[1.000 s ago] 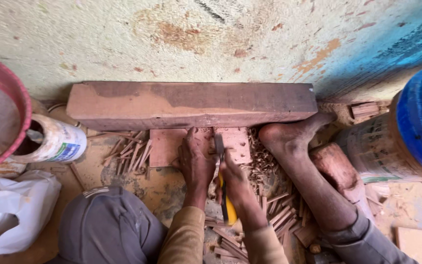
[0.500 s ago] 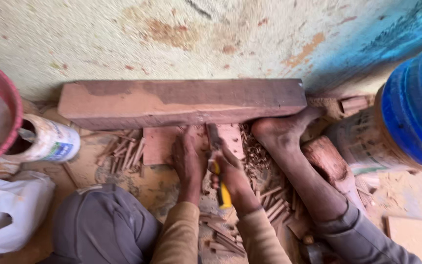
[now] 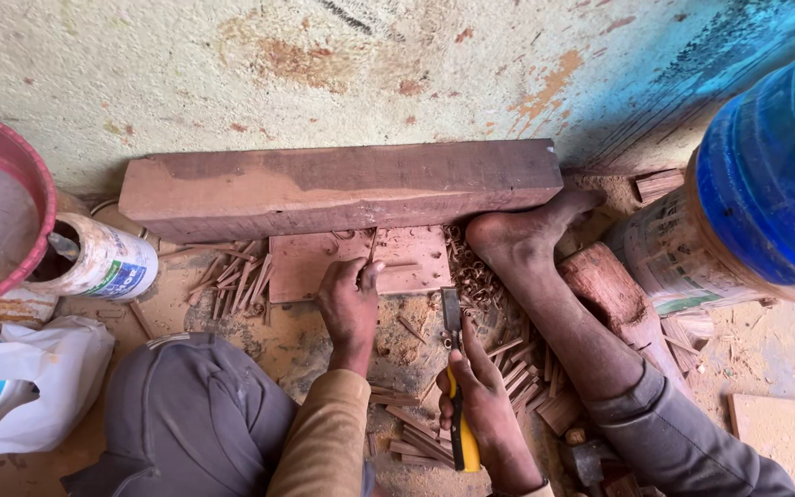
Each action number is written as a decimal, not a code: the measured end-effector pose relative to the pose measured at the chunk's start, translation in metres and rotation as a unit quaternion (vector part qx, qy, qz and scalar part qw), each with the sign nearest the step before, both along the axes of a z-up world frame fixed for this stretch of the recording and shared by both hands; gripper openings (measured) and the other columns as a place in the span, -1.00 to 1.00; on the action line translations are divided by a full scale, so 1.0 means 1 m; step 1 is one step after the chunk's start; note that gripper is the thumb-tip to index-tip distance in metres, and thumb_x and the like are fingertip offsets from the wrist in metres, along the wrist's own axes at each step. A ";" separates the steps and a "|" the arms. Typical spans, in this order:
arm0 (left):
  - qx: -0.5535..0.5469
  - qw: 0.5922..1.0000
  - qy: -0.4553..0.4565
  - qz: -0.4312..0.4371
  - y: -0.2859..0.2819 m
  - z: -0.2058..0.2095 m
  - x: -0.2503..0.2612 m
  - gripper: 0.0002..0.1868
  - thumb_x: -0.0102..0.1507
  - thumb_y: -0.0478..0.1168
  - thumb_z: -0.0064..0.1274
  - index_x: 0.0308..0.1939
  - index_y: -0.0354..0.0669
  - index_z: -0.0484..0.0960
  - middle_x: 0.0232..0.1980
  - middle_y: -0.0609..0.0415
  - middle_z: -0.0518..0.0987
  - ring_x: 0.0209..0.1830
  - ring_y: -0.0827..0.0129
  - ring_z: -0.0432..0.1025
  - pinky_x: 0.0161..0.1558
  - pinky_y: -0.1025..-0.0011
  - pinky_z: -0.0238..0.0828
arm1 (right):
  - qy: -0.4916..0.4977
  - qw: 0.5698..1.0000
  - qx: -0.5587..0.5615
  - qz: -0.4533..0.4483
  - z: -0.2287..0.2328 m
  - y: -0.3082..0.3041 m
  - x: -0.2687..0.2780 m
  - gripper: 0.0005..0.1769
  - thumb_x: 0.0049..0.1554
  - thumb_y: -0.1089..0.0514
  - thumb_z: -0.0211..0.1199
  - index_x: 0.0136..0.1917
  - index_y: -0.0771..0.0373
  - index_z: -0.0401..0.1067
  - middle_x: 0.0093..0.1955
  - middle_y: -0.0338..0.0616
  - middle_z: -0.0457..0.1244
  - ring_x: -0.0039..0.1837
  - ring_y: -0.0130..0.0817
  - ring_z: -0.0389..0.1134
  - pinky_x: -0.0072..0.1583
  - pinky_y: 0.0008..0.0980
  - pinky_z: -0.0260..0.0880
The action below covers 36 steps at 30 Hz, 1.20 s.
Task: The person sits on the floor and uses a chisel to carve small wooden dowels from a rectangular block of wood. They hold the wood block steady with their bare feet and left hand while striking the chisel with their right hand to produce thin wooden strips.
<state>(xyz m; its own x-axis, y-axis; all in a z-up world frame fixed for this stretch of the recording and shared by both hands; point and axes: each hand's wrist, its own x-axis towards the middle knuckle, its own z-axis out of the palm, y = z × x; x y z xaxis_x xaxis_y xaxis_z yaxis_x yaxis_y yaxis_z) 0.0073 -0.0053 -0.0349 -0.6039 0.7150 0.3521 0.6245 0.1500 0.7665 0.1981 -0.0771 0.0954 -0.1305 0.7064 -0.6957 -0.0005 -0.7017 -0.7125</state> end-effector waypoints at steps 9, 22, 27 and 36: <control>-0.067 0.996 0.048 -0.045 0.001 -0.010 0.006 -0.75 0.23 -0.05 0.34 -0.27 -0.14 0.71 -0.33 0.10 0.60 -0.34 0.33 0.49 -0.30 0.32 0.50 | -0.002 1.000 0.006 0.026 -0.004 0.001 -0.005 -0.24 0.30 0.02 -0.01 0.69 -0.23 -0.17 -0.36 -0.22 0.14 -0.45 -0.45 0.12 -0.38 -0.43 0.28; -0.126 0.988 0.085 -0.030 -0.007 0.010 -0.005 -0.21 -0.04 0.14 0.45 0.17 -0.13 0.58 0.11 -0.06 0.53 0.09 0.09 0.40 0.10 0.07 0.39 | -0.006 0.996 0.041 0.081 -0.011 -0.002 -0.018 -0.20 0.29 0.07 -0.02 0.70 -0.22 -0.21 -0.33 -0.20 0.20 -0.44 -0.46 0.18 -0.40 -0.45 0.30; -0.111 0.992 0.058 -0.026 -0.008 0.013 -0.005 -0.22 -0.01 0.11 0.45 0.18 -0.15 0.56 0.13 -0.06 0.53 0.16 0.08 0.38 0.15 0.05 0.35 | 0.009 0.993 0.050 0.102 -0.017 -0.001 -0.030 -0.22 0.29 0.08 -0.02 0.69 -0.19 -0.19 -0.31 -0.21 0.24 -0.44 -0.46 0.20 -0.40 -0.45 0.32; -0.147 0.989 0.016 -0.023 -0.005 0.030 -0.008 -0.20 0.02 -0.17 0.47 0.30 -0.09 0.43 0.16 -0.10 0.50 0.21 0.01 0.38 0.17 0.03 0.33 | 0.029 0.993 0.028 0.111 -0.021 0.015 -0.052 -0.26 0.31 0.06 -0.03 0.70 -0.19 -0.13 -0.32 -0.24 0.19 -0.44 -0.49 0.18 -0.40 -0.48 0.31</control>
<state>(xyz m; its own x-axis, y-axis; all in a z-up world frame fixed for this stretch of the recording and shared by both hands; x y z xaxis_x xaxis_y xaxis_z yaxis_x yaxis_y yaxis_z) -0.0005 -0.0107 -0.0053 -0.5598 0.8162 0.1430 0.6588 0.3338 0.6742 0.1457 -0.0622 0.0746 -0.3259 0.6927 -0.6434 0.1077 -0.6489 -0.7532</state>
